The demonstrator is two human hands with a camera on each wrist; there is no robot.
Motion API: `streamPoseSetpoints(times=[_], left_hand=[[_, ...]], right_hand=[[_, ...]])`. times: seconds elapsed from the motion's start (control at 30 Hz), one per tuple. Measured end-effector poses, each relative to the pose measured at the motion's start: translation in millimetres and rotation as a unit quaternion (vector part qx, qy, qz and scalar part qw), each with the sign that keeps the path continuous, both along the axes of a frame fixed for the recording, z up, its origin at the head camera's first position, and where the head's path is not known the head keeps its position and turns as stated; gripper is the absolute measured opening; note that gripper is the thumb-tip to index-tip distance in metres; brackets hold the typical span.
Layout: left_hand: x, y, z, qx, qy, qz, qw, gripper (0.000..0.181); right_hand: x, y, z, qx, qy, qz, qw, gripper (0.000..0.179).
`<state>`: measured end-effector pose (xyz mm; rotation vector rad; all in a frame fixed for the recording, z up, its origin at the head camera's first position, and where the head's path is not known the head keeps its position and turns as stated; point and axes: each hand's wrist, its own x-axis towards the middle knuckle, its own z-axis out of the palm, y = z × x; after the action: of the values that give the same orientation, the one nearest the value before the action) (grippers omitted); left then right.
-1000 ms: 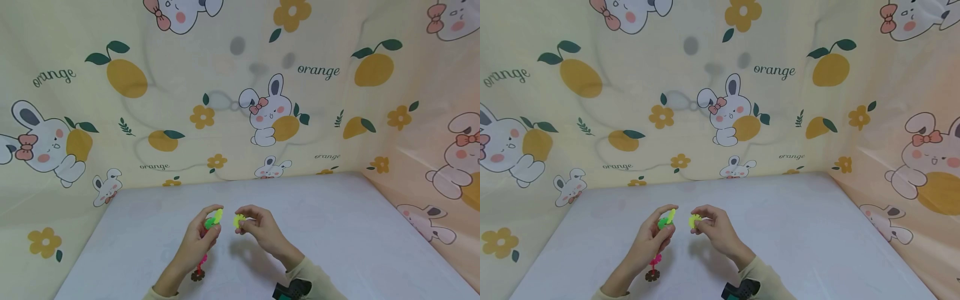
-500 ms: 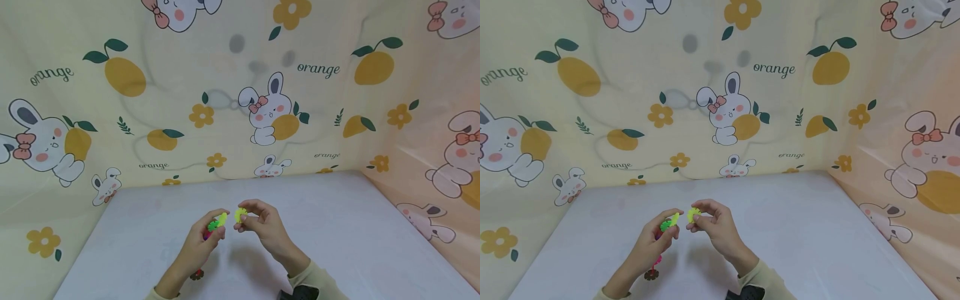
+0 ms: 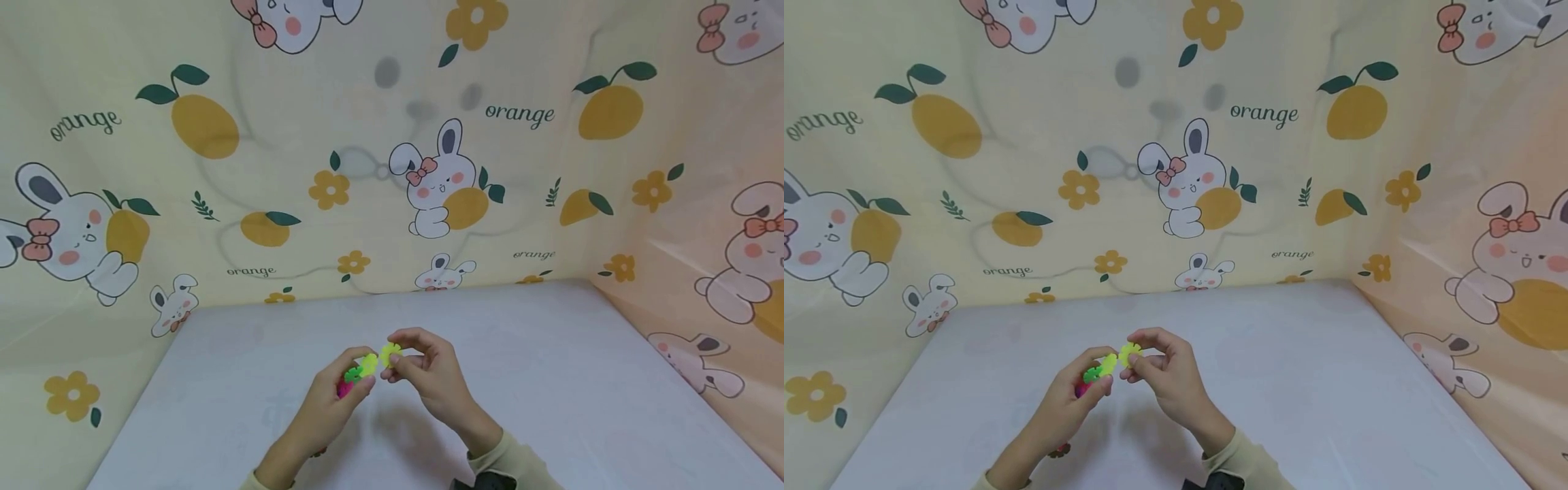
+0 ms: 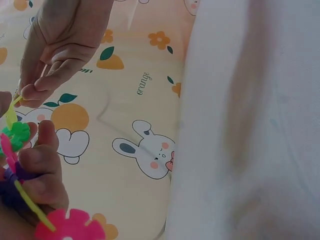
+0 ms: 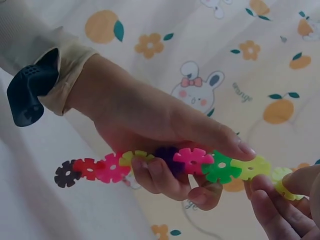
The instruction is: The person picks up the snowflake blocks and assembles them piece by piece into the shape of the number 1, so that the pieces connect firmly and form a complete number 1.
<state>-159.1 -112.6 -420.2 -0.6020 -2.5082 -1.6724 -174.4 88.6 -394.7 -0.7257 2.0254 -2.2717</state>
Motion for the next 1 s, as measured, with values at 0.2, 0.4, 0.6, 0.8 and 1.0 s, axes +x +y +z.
streamPoseSetpoints(times=[0.2, 0.4, 0.6, 0.8, 1.0], left_hand=[[0.7, 0.9, 0.8, -0.003, 0.002, -0.005, 1.0, 0.026], [0.5, 0.7, 0.8, -0.01, 0.0, -0.009, 0.9999, 0.027], [0.0, 0.9, -1.1, -0.017, 0.007, -0.02, 0.9996, 0.029], [-0.5, 1.2, -2.0, -0.023, 0.011, -0.019, 0.9995, 0.029], [-0.6, 1.5, -2.0, -0.032, 0.015, -0.014, 0.9993, 0.029]], right_hand=[[0.4, -0.8, -0.1, 0.007, 0.009, -0.014, 0.9998, 0.025], [-0.4, -1.3, -1.5, 0.017, 0.01, -0.018, 0.9996, 0.024], [-1.1, -0.8, -1.5, 0.03, 0.008, -0.015, 0.9994, 0.026], [-0.6, 0.1, -1.6, 0.056, 0.016, -0.022, 0.9981, 0.025], [1.4, 0.3, -1.4, 0.098, 0.054, -0.027, 0.9934, 0.023]])
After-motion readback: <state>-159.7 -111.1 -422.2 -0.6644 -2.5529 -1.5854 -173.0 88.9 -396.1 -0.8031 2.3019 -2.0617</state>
